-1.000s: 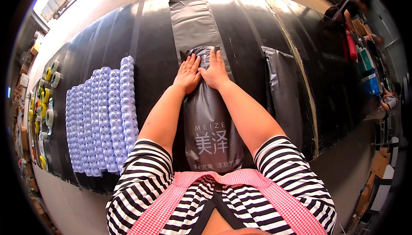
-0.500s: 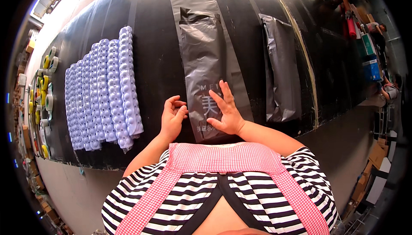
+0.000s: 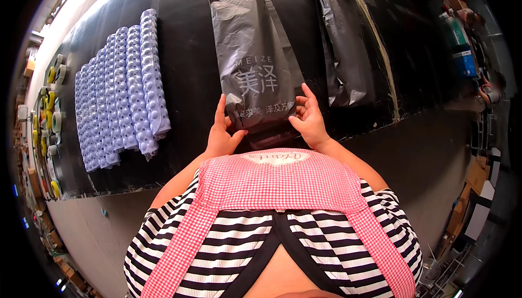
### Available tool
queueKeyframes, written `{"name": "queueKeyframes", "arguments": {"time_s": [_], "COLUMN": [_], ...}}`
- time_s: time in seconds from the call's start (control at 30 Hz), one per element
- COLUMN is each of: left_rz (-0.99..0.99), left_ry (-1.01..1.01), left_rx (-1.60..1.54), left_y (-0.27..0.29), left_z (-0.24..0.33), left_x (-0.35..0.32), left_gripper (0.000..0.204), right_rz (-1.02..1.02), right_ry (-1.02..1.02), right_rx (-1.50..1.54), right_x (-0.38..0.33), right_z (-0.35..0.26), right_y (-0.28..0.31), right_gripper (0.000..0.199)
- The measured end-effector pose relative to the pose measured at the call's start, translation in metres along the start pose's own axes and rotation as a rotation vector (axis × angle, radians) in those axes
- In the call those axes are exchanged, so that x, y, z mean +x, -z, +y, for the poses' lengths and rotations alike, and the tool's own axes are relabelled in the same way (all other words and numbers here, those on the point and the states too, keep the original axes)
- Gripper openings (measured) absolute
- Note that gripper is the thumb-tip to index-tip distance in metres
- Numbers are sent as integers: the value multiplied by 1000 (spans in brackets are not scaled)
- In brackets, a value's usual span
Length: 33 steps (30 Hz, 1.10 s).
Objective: The person places purple bubble wrap rolls into black plastic shipping bags on a table. They fold the bags closed around the items and arrange the packed bags on the table surface.
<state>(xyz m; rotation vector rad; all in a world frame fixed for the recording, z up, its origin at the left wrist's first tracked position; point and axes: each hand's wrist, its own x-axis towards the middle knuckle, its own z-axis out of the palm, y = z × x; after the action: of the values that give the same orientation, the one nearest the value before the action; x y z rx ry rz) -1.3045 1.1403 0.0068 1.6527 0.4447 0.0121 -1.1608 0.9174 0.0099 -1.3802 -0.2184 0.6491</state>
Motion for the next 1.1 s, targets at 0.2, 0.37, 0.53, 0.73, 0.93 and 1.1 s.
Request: {"name": "queueKeyframes", "arguments": {"time_s": [0.2,0.37,0.53,0.73,0.93,1.1], "left_rz": [61,-17,167,131,301,333], "left_ry": [-185,-187,-67,171,89,-137], "left_rx": [-8,132,-181,-619,-325,-435], "left_y": [16,18,23,-10,-10,28], "left_z": [4,-23,-15,40,36,25], "left_x": [1,-4,-1,40,52,59], "left_gripper": [99,100,76,54,39,28], "right_rz": [-217,-272,101,-112,-33,-193], "right_ry": [15,-98,411,-64,-110,-81], "right_rx": [-370,-614,-1087,-1425,-1218,221], "right_x": [17,10,18,61,79,93], "right_z": [-28,-49,-78,-64,-44,-27], "right_y": [33,33,-16,-86,-77,-4], "right_gripper": [78,75,56,104,111,65]}}
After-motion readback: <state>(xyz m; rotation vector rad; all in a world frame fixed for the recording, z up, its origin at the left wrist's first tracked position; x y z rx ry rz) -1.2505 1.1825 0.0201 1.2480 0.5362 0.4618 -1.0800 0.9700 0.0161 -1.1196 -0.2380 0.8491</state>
